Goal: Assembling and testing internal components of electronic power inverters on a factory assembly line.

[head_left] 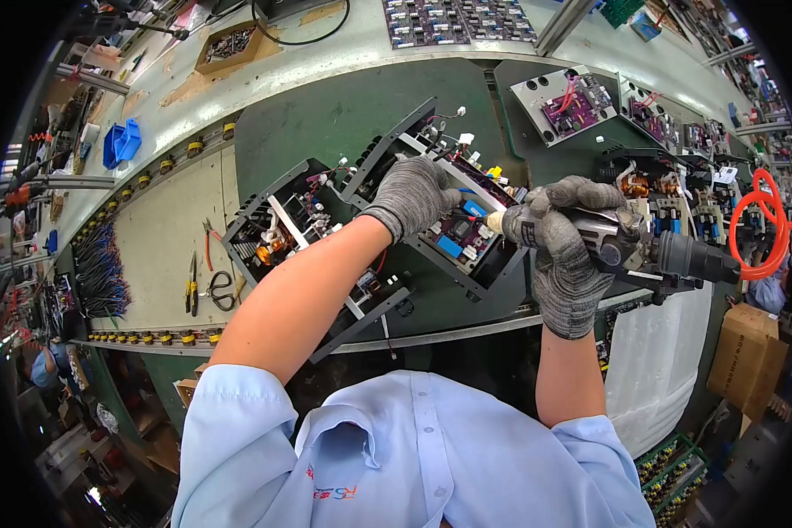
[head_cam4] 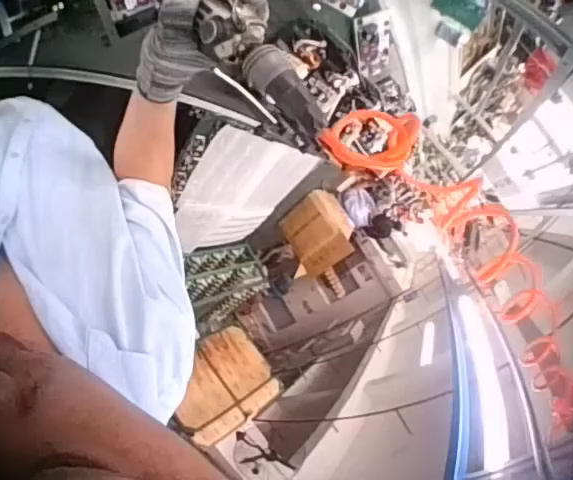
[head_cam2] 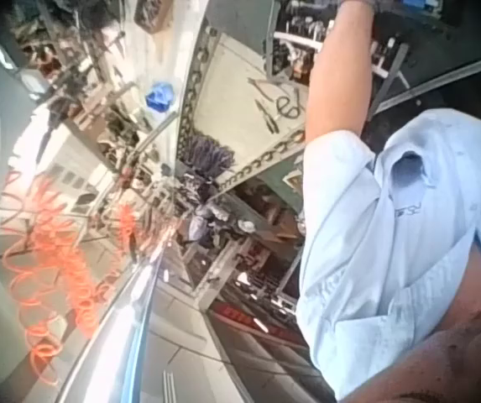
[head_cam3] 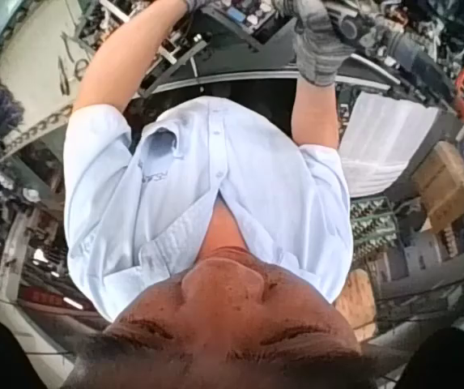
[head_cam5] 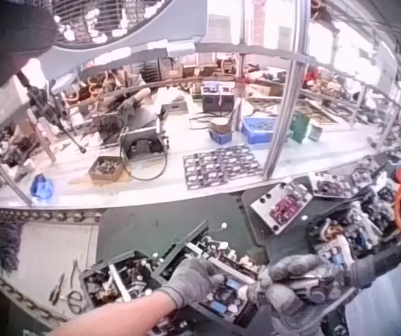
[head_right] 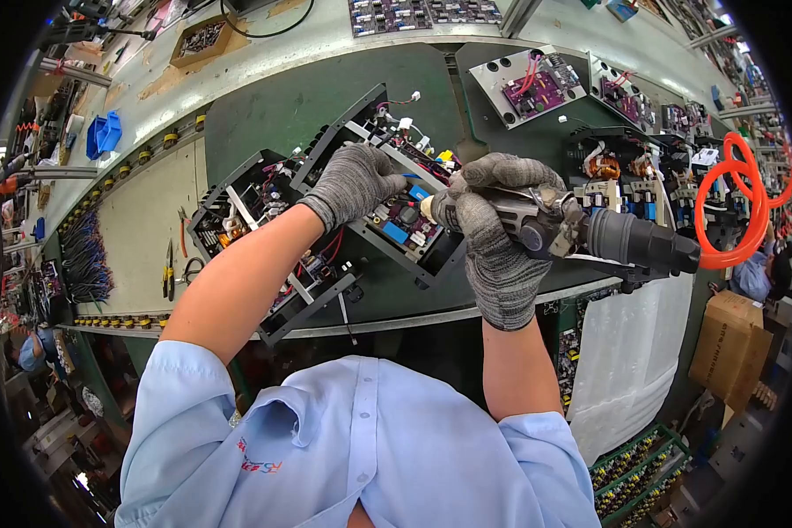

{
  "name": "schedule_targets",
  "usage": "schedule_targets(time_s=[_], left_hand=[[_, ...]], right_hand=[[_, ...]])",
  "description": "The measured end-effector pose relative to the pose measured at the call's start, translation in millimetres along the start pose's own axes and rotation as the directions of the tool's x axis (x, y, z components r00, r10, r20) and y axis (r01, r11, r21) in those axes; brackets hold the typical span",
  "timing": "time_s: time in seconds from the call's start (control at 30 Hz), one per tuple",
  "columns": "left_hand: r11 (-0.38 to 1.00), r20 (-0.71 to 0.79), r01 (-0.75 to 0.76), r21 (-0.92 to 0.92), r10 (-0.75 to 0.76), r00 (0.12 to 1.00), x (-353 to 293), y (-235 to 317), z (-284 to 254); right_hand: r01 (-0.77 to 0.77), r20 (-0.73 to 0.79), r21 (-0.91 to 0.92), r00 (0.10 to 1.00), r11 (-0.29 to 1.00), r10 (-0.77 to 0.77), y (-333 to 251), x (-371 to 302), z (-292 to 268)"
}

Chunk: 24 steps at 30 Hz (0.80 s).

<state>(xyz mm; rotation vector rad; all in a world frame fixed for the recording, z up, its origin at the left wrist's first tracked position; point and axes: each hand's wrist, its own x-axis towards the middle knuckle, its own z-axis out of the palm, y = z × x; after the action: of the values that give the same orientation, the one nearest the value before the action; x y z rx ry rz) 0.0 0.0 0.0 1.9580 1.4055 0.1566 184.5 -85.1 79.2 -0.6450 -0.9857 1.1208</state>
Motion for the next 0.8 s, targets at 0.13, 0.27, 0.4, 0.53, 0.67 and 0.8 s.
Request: schedule_targets(time_s=[0.13,0.27,0.4,0.53,0.67,0.8], left_hand=[[1.0,0.035,-0.001,-0.008,0.001,0.999,1,1,-1],[0.998,0.065,-0.027,0.061,0.023,0.998,1,-3,-4],[0.996,0.119,0.003,0.092,-0.014,0.993,10,-5,-10],[0.992,0.097,-0.092,0.087,0.083,0.992,9,-10,-12],[0.853,-0.141,-0.118,-0.508,0.053,0.989,55,-108,83],[0.987,0.106,-0.148,0.069,0.14,0.984,19,-19,3]], right_hand=[[-0.008,-0.058,-0.04,0.998,0.999,0.006,4,-3,13],[-0.022,-0.005,-0.212,1.0,0.977,0.022,12,2,23],[0.143,0.275,-0.522,0.962,0.841,0.007,17,19,23],[-0.055,0.289,-0.561,0.922,0.826,0.258,16,25,42],[-0.145,0.327,-0.551,0.869,0.822,0.372,26,31,76],[-0.144,0.228,-0.63,0.905,0.763,0.359,18,31,58]])
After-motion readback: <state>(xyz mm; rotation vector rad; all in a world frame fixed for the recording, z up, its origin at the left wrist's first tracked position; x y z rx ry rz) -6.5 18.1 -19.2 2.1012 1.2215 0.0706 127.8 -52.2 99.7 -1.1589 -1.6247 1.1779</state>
